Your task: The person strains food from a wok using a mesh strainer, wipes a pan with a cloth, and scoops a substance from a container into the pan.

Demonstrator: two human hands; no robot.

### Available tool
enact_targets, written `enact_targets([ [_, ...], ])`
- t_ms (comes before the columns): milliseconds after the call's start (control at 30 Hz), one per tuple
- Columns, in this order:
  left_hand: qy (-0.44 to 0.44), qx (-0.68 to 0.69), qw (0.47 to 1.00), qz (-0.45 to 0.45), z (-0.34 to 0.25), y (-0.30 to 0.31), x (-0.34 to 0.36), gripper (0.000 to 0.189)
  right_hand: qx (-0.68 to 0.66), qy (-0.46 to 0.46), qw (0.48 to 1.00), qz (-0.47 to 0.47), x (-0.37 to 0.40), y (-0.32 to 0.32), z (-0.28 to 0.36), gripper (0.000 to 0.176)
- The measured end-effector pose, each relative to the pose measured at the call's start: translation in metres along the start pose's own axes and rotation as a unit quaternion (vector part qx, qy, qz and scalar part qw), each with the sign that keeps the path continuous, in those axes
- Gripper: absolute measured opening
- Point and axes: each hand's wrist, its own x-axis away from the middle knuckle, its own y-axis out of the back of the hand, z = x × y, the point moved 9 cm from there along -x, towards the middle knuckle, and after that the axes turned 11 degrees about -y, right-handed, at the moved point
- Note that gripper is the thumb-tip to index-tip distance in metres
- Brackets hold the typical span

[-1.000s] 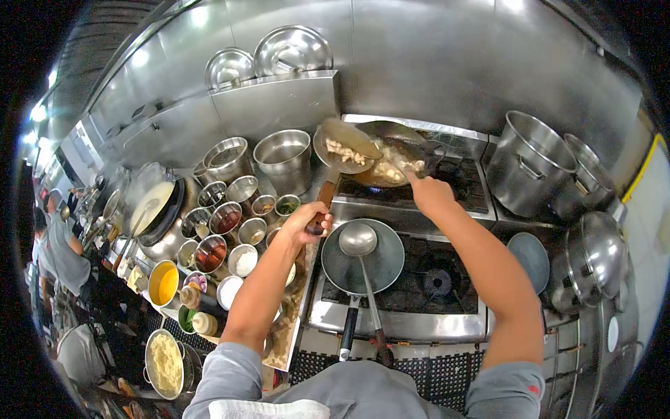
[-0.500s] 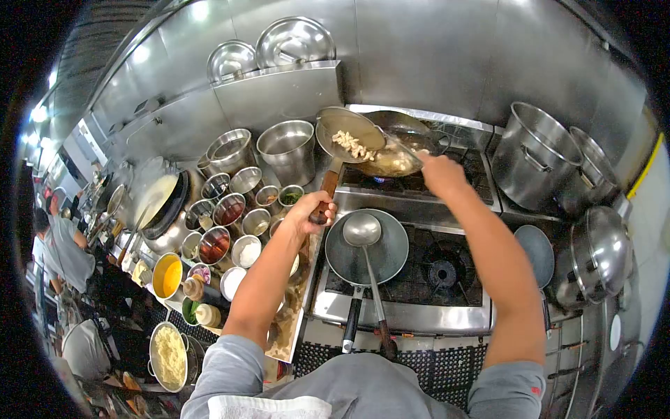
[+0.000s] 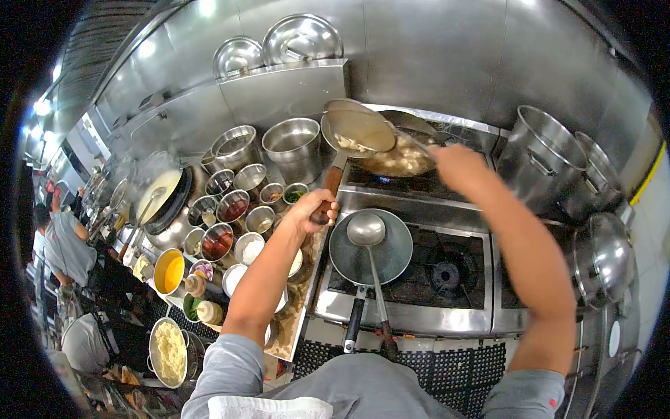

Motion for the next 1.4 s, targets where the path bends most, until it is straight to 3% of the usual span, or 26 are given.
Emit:
enact_targets([
  [67,-0.026,-0.059,0.998,0.003,-0.005,-0.018,0.015,0.007,-0.004,-0.036,0.999,-0.002,-0.016,-0.035,0.024,0.037],
  [167,-0.021,-0.041,0.999,0.009,0.010,-0.003,0.002,0.008,-0.065,-0.080,0.994,0.020,-0.040,-0.075,0.019,0.036],
  [400,-0.004,0.003,1.000,0.012,0.005,0.004,-0.002,0.013,-0.079,-0.048,0.993,-0.070,-0.008,0.000,-0.014,0.027],
  [533,0.002,0.008,1.000,0.003,-0.002,0.001,0.003,0.012,-0.054,-0.055,0.993,-0.088,0.005,0.032,-0.031,0.028],
  [567,0.001,0.003,1.000,-0.002,-0.003,0.002,0.005,0.011,-0.063,-0.060,0.995,-0.051,0.010,0.036,-0.030,0.029],
  [633,-0.013,-0.021,0.999,0.024,-0.003,0.000,0.004,0.011,-0.109,-0.079,0.990,0.034,0.015,0.028,-0.020,0.028],
  [667,-0.029,-0.046,0.997,0.051,-0.003,-0.005,0.004,0.011,-0.076,-0.033,0.997,-0.001,0.004,0.009,-0.010,0.030],
  [733,-0.016,-0.025,0.999,0.039,0.000,-0.014,0.007,0.010,-0.020,-0.076,0.997,-0.016,-0.021,-0.032,0.006,0.031],
  [800,-0.007,-0.006,1.000,0.023,0.005,-0.012,0.008,0.010,-0.049,-0.077,0.996,-0.016,-0.028,-0.043,0.007,0.032],
  [1267,0.000,-0.027,1.000,-0.012,0.002,0.012,0.005,0.012,-0.044,-0.035,0.991,-0.124,0.002,0.040,-0.044,0.034],
  [1367,0.012,-0.019,1.000,0.015,0.009,0.016,-0.004,0.013,-0.033,-0.046,0.997,-0.056,-0.001,0.018,-0.027,0.033],
  [1400,0.011,-0.019,1.000,0.017,0.008,0.009,-0.002,0.013,-0.023,-0.006,0.999,-0.036,-0.013,-0.009,-0.015,0.034],
])
